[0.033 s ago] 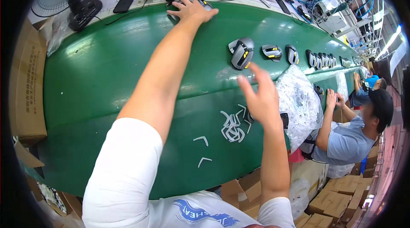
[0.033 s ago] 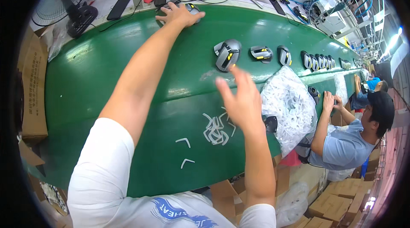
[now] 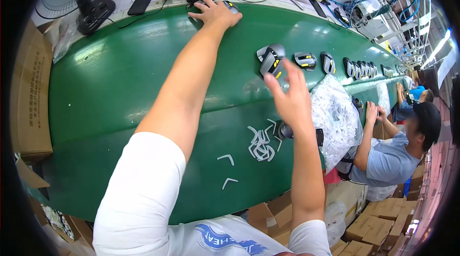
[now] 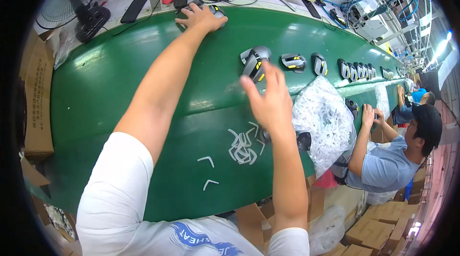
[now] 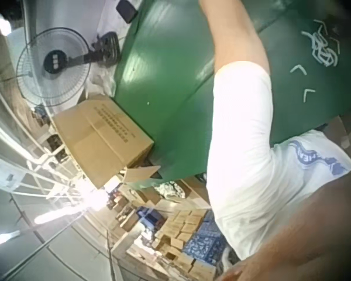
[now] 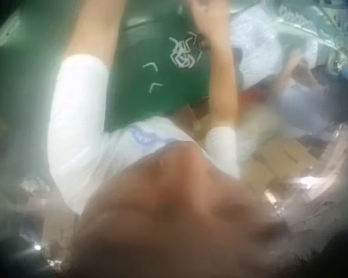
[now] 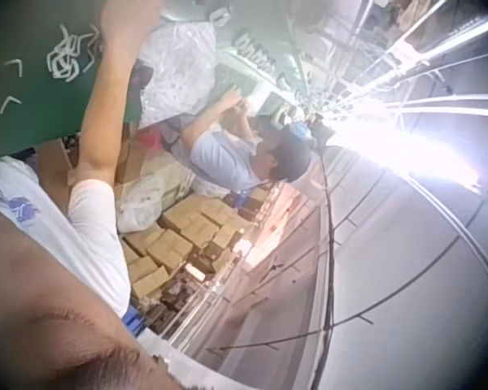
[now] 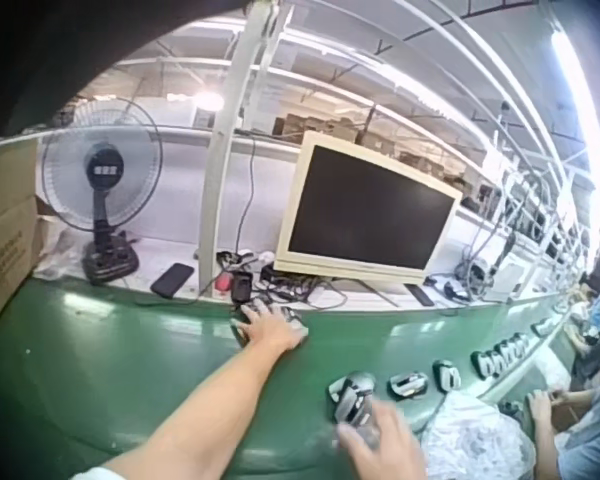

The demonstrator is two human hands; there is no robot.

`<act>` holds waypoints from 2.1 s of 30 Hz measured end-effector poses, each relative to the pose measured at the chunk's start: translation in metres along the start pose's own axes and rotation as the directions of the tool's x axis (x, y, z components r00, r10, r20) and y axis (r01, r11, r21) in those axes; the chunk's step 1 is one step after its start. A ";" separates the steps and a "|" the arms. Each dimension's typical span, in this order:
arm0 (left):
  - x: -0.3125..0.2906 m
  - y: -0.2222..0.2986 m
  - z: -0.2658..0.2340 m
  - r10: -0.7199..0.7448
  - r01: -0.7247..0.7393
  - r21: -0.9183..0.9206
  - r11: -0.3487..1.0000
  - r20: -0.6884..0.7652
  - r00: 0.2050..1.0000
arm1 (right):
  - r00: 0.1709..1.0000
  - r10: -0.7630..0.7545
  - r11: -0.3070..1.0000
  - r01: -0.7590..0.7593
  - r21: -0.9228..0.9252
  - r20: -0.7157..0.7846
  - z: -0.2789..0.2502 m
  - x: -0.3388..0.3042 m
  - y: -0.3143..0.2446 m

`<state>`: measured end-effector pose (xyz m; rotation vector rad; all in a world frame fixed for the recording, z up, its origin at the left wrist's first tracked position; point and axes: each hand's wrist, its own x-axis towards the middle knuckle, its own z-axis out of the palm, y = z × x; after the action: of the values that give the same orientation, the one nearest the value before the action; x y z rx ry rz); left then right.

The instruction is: The person assembles computer mice by hand, fitting internal components and plastic parts into mouse shells on a production line.

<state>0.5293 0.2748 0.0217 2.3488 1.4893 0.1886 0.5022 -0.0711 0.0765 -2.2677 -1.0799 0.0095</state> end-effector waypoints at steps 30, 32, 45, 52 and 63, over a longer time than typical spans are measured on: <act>-0.082 -0.115 -0.011 0.387 -0.388 -0.002 0.922 -0.065 0.920 | 0.847 -0.205 0.875 0.383 -0.296 0.490 0.095 0.141 0.057; -0.090 -0.150 -0.022 0.338 -0.336 0.044 0.941 -0.050 0.940 | 0.822 -0.286 0.783 0.496 -0.375 0.492 0.111 0.137 0.046; -0.380 -0.389 -0.162 0.208 -0.407 -0.227 0.885 -0.589 0.781 | 0.894 -0.202 0.789 0.391 -0.475 0.401 0.115 0.112 0.053; -0.748 -0.609 -0.239 -0.466 0.517 -0.151 0.843 -0.685 0.560 | 0.754 -0.536 0.841 0.519 0.155 0.381 0.157 0.074 -0.042; -1.010 -0.659 0.009 -0.998 0.989 -0.138 0.051 -0.043 0.045 | -0.164 -0.902 0.310 0.397 0.864 0.399 0.161 -0.310 -0.440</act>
<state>-0.4698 -0.3781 -0.1494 0.6442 2.7269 -0.0052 -0.0534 0.0047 0.1048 -0.6334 -2.4893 1.1211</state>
